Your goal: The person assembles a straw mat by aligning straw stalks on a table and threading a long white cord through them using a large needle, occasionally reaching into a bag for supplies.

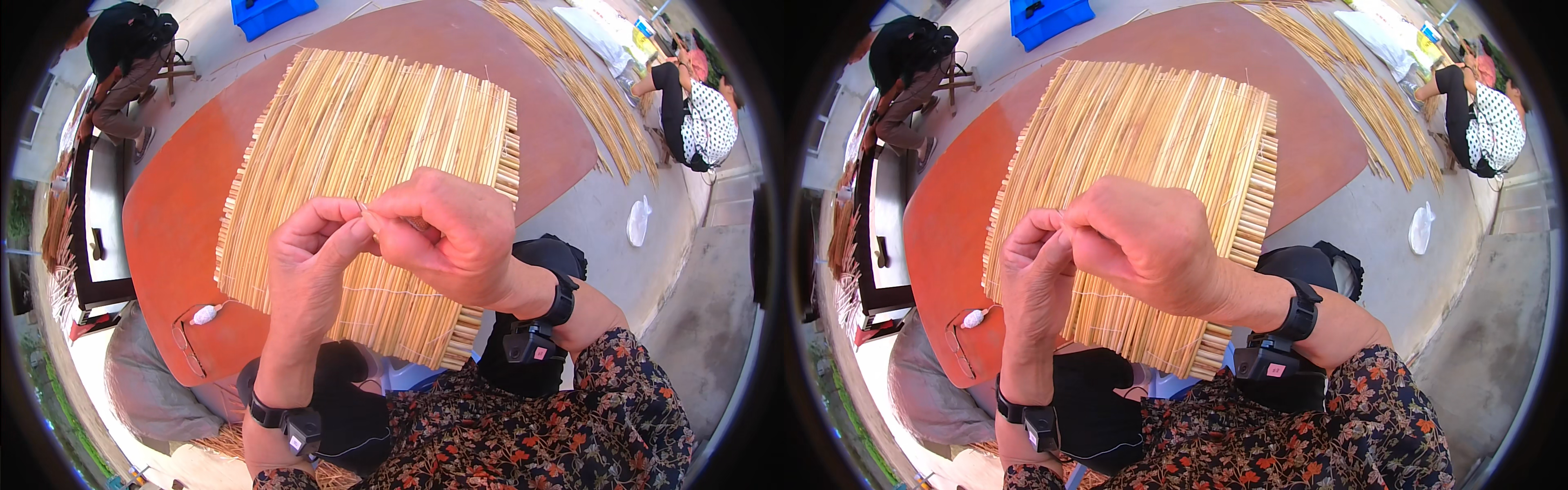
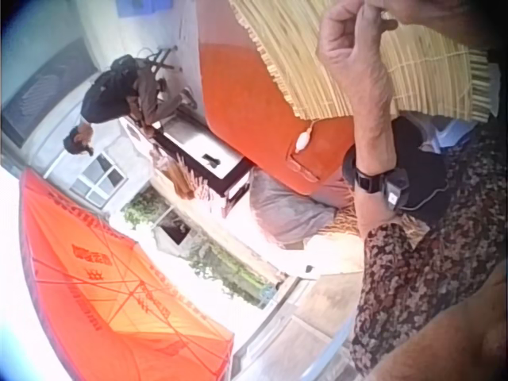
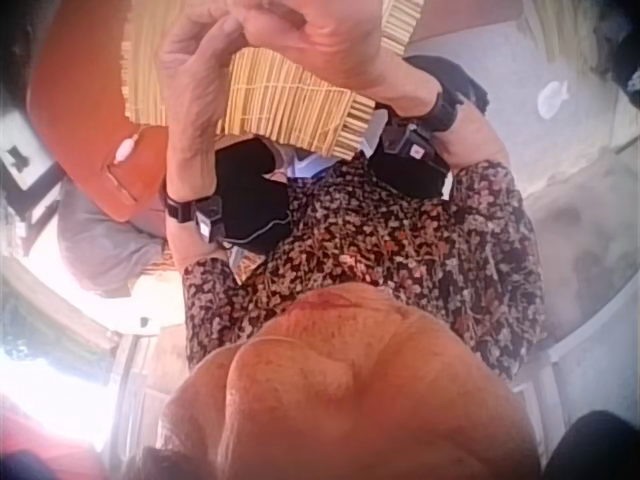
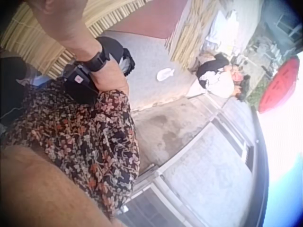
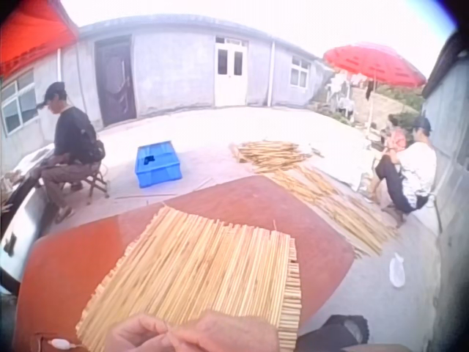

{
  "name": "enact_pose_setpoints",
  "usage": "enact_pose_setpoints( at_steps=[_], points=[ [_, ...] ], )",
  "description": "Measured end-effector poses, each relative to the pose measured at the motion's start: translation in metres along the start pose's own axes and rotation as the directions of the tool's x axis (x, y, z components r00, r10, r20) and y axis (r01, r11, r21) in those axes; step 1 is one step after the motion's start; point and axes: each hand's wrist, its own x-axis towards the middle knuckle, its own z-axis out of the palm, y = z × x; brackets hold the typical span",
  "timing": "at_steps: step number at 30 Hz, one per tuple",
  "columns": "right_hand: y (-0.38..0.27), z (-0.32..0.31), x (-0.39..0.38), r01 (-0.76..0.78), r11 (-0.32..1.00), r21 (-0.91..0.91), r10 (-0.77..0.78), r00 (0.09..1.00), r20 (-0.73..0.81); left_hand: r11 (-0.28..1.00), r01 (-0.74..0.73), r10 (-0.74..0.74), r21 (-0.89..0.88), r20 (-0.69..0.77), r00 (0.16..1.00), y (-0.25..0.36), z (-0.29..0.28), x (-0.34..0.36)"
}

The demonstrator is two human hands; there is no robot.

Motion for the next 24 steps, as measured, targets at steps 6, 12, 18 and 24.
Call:
enact_pose_setpoints(
  at_steps=[6,12,18,24],
  points=[
    [-0.0021,0.0010,0.0008,0.012,1.000,0.011,-0.012,1.000,0.008,1.000,0.013,-0.013,0.006,0.018,1.000,0.0018,-0.0027,-0.0009],
    [-0.0025,0.0000,0.0007,0.015,1.000,0.000,-0.015,1.000,-0.006,1.000,0.006,-0.006,0.004,0.029,1.000,0.0019,-0.0024,-0.0005],
    [-0.0019,0.0001,0.0001,0.013,1.000,-0.002,-0.013,1.000,-0.016,0.999,-0.008,0.007,0.035,0.035,0.999,0.0014,-0.0038,-0.0010],
    [-0.0007,0.0006,0.0014,0.008,1.000,0.002,-0.008,1.000,-0.007,0.997,-0.030,0.027,0.072,0.036,0.999,0.0006,-0.0042,-0.0006]
  ],
)
